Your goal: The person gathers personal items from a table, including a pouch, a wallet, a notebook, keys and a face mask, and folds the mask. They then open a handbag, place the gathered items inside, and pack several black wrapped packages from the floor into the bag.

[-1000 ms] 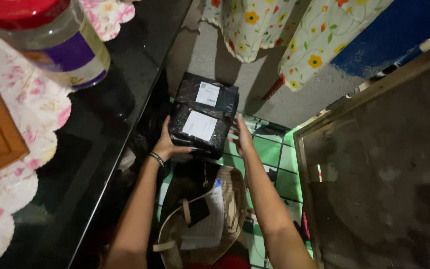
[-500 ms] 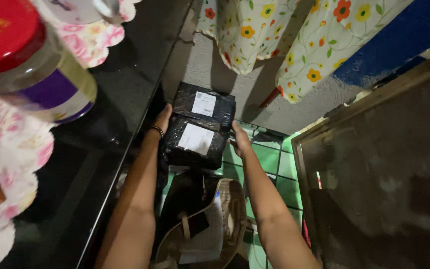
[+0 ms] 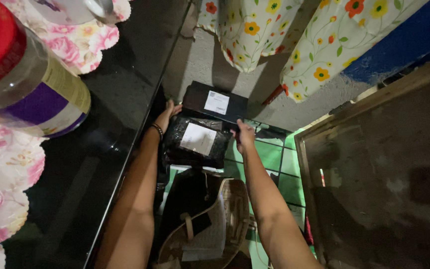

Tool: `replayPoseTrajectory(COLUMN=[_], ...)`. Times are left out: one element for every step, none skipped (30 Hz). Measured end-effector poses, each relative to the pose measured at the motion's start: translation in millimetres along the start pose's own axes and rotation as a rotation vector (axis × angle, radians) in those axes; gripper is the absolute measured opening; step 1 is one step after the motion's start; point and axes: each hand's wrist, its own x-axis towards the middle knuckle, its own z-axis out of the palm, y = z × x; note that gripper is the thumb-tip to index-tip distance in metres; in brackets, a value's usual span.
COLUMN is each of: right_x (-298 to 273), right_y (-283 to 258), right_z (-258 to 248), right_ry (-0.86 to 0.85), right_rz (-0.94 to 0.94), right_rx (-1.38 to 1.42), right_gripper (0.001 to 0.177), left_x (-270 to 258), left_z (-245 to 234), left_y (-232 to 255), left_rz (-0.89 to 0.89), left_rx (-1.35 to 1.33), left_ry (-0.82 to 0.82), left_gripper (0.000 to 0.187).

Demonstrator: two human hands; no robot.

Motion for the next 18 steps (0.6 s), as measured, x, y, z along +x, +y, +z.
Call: replayPoseTrajectory(right_x=[-1, -4, -7, -12, -18, -29, -41, -54, -69, -81, -94, -108, -118, -131, -144, -159, -171, -184], right_y=[0, -1, -3, -6, -9, -13, -17, -20, -23, -26, -27, -28, -32, -34, -37, -39, -41, -44], right_z=[-5, -12, -19, -25, -32, -44, -57, -72, -90, -106, -124, -142, -157, -173, -187, -201, -213, -224], right_ry=[-0.034, -0.039, -0.046, -0.053, -0.039, -0.026, -0.018, -0.068, -0.114, -0.149, -0.084, -0.032, 0.014, 0.062, 0.101, 0.142, 0.168, 0.185], right_rz=[-0.014, -0.001, 0.008, 0.018, 0.007, -0.003, -0.009, -0.052, -0.09, -0.121, -0.122, -0.131, -0.147, -0.167, -0.186, -0.205, -0.219, -0.238], right_rx=[0.078, 0.124, 0.17, 0.217, 0.217, 0.216, 0.209, 0.219, 0.23, 0.235, 0.234, 0.236, 0.233, 0.235, 0.232, 0.233, 0.224, 0.213], right_gripper=[0.031, 0.027, 0.023, 0.021, 0.021, 0.021, 0.021, 0.021, 0.022, 0.021, 0.022, 0.022, 0.024, 0.025, 0.027, 0.03, 0.032, 0.035], left_x=[-2, -6, -10, -20, -34, -50, -80, -119, -159, -198, -238, -276, -307, -335, -358, -374, -382, -385], left_z=[2, 4, 4, 4, 4, 8, 15, 27, 44, 68, 101, 129, 149, 165, 179, 188, 192, 191], left_y=[0, 1, 6, 11, 17, 24, 26, 24, 23, 22, 20, 19, 20, 18, 15, 9, 0, -11], left_rz=[0.019, 0.039, 0.062, 0.141, 0.223, 0.305, 0.336, 0.366, 0.366, 0.364, 0.463, 0.562, 0.629, 0.69, 0.742, 0.787, 0.51, 0.214], left_rx=[-0.02, -0.04, -0.059, -0.061, -0.061, -0.061, 0.054, 0.174, 0.131, 0.087, 0.115, 0.141, 0.358, 0.571, 0.782, 0.988, 1.174, 1.321], left_ry=[-0.003, -0.005, -0.007, 0.104, 0.213, 0.322, 0.539, 0.756, 0.841, 0.926, 0.904, 0.881, 0.764, 0.638, 0.507, 0.366, 0.094, -0.182], left_gripper=[0.102, 0.099, 0.096, 0.094, 0.091, 0.089, 0.084, 0.081, 0.072, 0.064, 0.056, 0.049, 0.043, 0.037, 0.032, 0.029, 0.027, 0.027])
